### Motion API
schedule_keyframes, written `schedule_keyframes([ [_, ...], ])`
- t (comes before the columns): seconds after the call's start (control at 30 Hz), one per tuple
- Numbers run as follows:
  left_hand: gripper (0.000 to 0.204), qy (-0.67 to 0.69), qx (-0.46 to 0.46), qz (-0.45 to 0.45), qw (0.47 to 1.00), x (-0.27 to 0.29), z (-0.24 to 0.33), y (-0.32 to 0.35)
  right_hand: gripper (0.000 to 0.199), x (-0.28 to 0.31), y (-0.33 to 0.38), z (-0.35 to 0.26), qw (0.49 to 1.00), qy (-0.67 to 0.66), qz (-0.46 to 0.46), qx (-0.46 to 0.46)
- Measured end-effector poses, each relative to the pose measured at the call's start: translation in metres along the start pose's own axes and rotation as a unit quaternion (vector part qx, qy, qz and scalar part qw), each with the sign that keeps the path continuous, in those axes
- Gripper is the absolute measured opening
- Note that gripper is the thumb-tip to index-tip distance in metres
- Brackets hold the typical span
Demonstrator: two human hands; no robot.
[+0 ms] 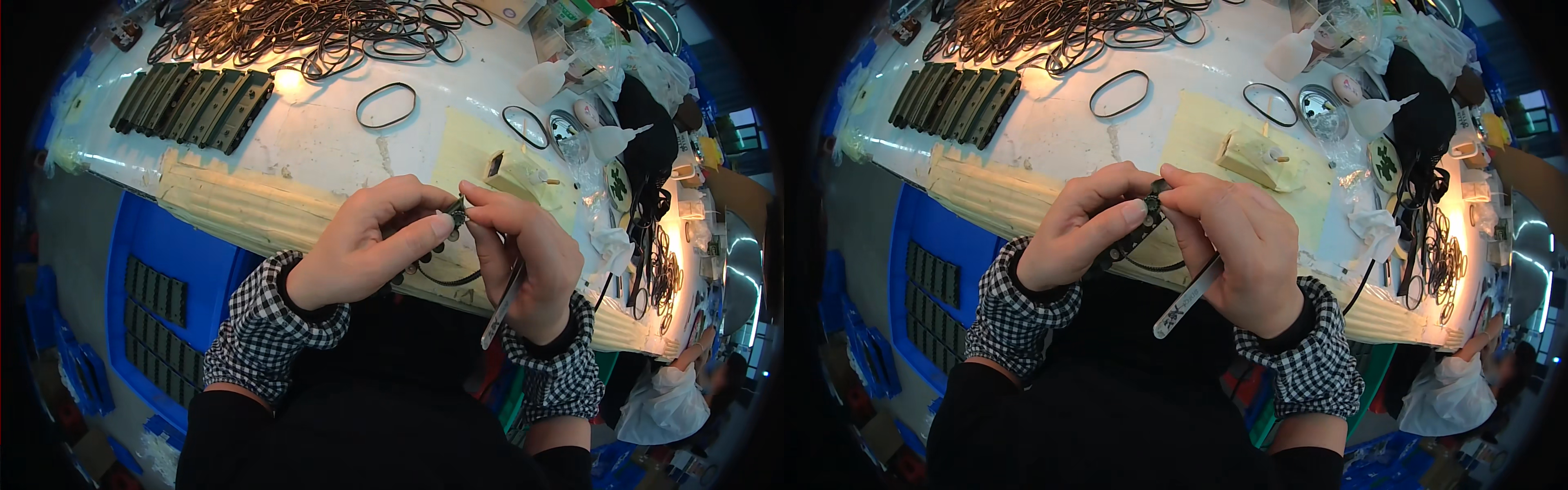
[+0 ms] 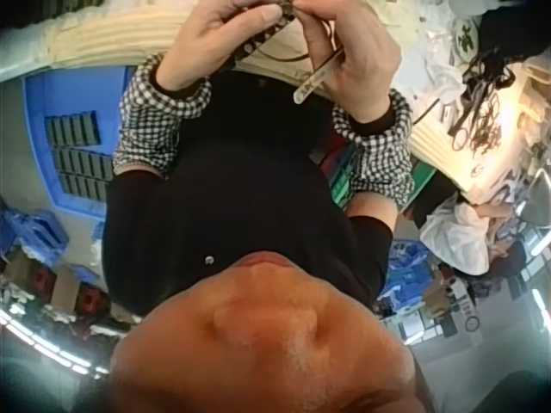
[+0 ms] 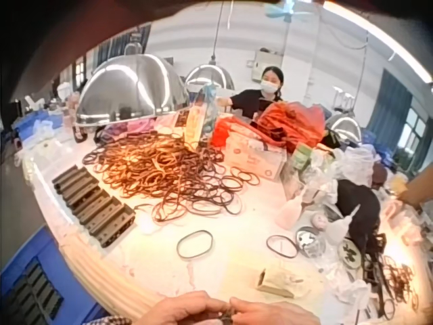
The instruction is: Assembling small components into a green housing using tweezers at a factory workbench.
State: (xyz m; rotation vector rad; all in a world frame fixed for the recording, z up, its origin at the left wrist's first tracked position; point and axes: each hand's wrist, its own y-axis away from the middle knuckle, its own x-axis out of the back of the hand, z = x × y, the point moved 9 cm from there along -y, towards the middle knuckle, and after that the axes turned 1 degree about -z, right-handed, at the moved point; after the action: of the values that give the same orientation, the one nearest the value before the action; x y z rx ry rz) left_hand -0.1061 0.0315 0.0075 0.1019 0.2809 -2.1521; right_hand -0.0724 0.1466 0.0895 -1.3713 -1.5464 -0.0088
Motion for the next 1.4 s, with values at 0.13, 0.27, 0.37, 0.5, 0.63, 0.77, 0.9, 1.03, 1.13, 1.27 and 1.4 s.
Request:
schedule_keyframes([
  [0.13, 0.028, -0.006, -0.003, 0.025, 1.0, 0.002, -0.002, 0.002, 0.019, -0.003, 0.0, 0.001, 1.0, -0.013, 0.014, 0.001],
  [0.27, 0.028, -0.012, -0.003, 0.047, 0.999, 0.003, -0.001, 0.002, 0.018, -0.003, -0.002, -0.005, 0.999, 0.004, 0.018, 0.036],
  [0.37, 0.029, -0.009, 0.002, 0.063, 0.998, 0.004, 0.0, 0.003, 0.019, -0.004, 0.0, -0.006, 0.999, 0.009, 0.03, 0.03],
  [0.5, 0.03, 0.015, 0.007, 0.079, 0.997, 0.006, -0.004, 0.001, 0.018, -0.004, 0.001, 0.001, 0.998, -0.021, 0.056, -0.016],
  [0.63, 0.033, 0.071, 0.008, 0.086, 0.994, 0.006, -0.007, 0.0, 0.017, -0.003, -0.001, 0.01, 0.993, -0.075, 0.085, -0.038],
  [0.77, 0.035, 0.063, 0.017, 0.075, 0.995, 0.006, -0.008, 0.0, 0.017, -0.005, 0.0, 0.017, 0.988, -0.105, 0.069, -0.088],
  [0.9, 0.036, 0.049, 0.032, 0.077, 0.995, 0.006, -0.006, 0.001, 0.015, -0.005, 0.0, 0.018, 0.989, -0.102, 0.079, -0.071],
  [1.03, 0.035, 0.051, 0.044, 0.074, 0.995, 0.004, -0.006, 0.0, 0.015, -0.007, 0.001, 0.021, 0.989, -0.101, 0.061, -0.091],
  [1.13, 0.034, 0.034, 0.055, 0.051, 0.997, 0.004, -0.008, -0.001, 0.015, -0.009, 0.003, 0.023, 0.99, -0.102, 0.061, -0.079],
  [1.27, 0.034, 0.038, 0.041, 0.052, 0.997, 0.004, -0.006, 0.0, 0.014, -0.01, 0.001, 0.022, 0.991, -0.107, 0.06, -0.056],
  [1.4, 0.034, 0.056, 0.04, 0.049, 0.996, 0.005, -0.008, 0.0, 0.014, -0.01, 0.0, 0.022, 0.99, -0.114, 0.054, -0.067],
])
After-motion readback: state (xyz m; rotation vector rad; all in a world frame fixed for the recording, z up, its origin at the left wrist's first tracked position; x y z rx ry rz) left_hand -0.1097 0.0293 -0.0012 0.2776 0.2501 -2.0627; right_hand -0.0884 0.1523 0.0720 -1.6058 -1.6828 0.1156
